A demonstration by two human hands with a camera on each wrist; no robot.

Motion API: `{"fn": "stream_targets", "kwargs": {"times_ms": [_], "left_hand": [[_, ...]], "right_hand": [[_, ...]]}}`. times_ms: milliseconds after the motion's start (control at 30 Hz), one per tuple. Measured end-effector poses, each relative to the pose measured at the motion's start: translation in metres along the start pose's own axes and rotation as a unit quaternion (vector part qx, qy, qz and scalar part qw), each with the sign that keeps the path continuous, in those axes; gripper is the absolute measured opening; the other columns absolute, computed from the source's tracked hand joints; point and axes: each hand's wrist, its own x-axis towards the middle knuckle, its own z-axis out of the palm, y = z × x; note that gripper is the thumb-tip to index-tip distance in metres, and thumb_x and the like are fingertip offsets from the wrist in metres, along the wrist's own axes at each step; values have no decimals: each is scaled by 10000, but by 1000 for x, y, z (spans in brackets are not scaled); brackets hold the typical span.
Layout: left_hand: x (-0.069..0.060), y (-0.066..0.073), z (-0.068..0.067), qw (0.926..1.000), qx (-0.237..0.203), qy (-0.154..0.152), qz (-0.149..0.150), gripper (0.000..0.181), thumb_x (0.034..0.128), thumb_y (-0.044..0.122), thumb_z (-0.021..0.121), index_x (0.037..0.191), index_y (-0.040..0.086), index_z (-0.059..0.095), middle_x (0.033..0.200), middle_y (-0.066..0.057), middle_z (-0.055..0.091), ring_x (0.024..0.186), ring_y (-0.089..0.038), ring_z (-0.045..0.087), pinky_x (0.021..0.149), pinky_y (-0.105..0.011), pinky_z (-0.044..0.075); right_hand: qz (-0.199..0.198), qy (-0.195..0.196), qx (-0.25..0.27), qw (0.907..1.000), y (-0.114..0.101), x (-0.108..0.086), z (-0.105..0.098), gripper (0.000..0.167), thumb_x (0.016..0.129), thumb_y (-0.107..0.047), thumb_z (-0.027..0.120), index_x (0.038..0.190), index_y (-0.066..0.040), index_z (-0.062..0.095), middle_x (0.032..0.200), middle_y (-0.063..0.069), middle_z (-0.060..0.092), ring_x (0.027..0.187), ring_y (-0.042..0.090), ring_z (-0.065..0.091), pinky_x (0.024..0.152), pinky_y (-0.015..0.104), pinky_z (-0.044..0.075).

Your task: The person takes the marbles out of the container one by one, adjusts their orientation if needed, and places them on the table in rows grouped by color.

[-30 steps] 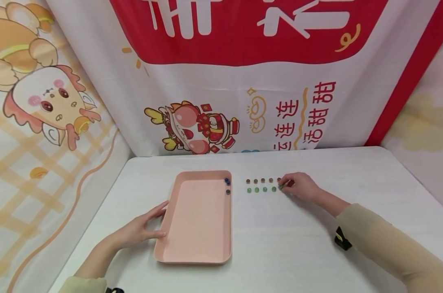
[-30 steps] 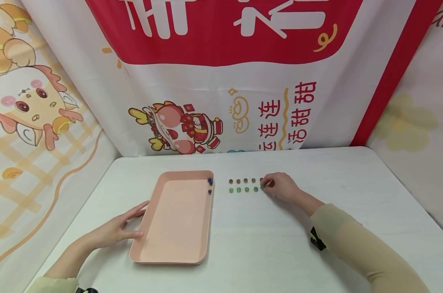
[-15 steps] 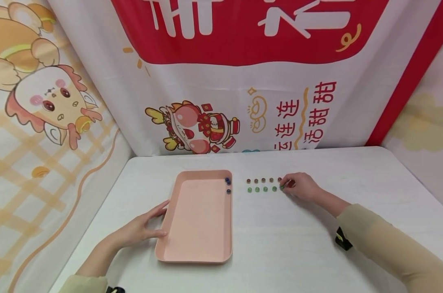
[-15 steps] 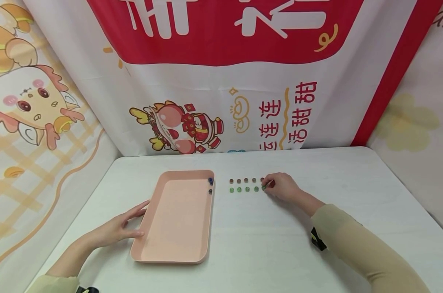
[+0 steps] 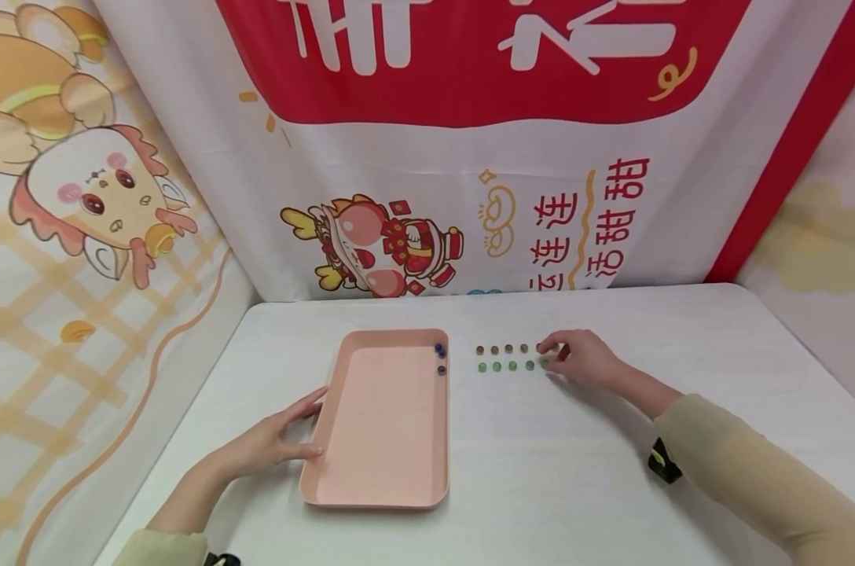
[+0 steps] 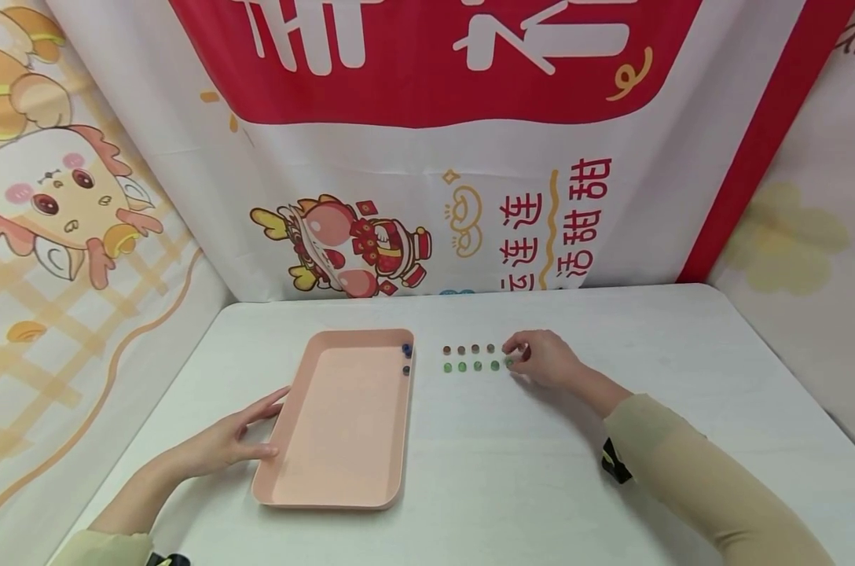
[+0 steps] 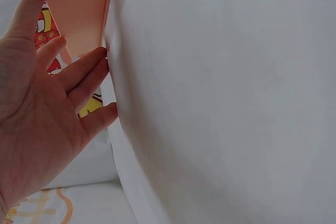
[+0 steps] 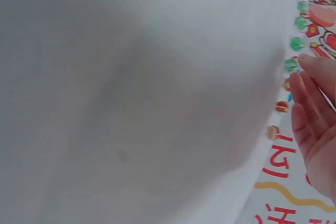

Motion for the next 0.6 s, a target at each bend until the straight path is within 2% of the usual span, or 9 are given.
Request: {"fn": "stream_targets", "kwargs": {"times_ms": [167,267,433,600], "left_hand": [[-2,2,-3,9999,60,15,89,917,797,399,779,1539,170,290,1420,-178,482,1364,-404,324,1065,-640,208],[-3,3,-4,10000,37,21,89,909,806,399,772,1540,165,290,1424,-182,476,1364,-407,321,1066,-636,209],[-3,3,-3,10000,-75,-22,26,903,813,396,768,1542,175,284,1438,-171,464,1375,-393,305,1072,-631,200],[-2,3,-2,10000,-56,4,39,901,812,394,771,1542,183,287,1438,-170,465,1378,-392,302,1076,-630,196]], "right_hand": [[-483,187,78,9986,-26,7,-12,257,841,-80,763,1091,-58,706,1015,85,678,821,184,571,690,322,470],[-824,108,231,9963,-49,17,-15,243,846,-89,762,1082,-77,705,1027,72,681,863,181,592,721,341,500],[-1266,-297,366,9908,-88,38,-9,218,855,-127,762,1065,-116,705,1000,-11,670,939,200,610,819,367,521],[-1503,-830,85,9851,-119,59,6,201,846,-140,775,1039,-143,717,1005,-21,674,976,199,621,790,291,532]]}}
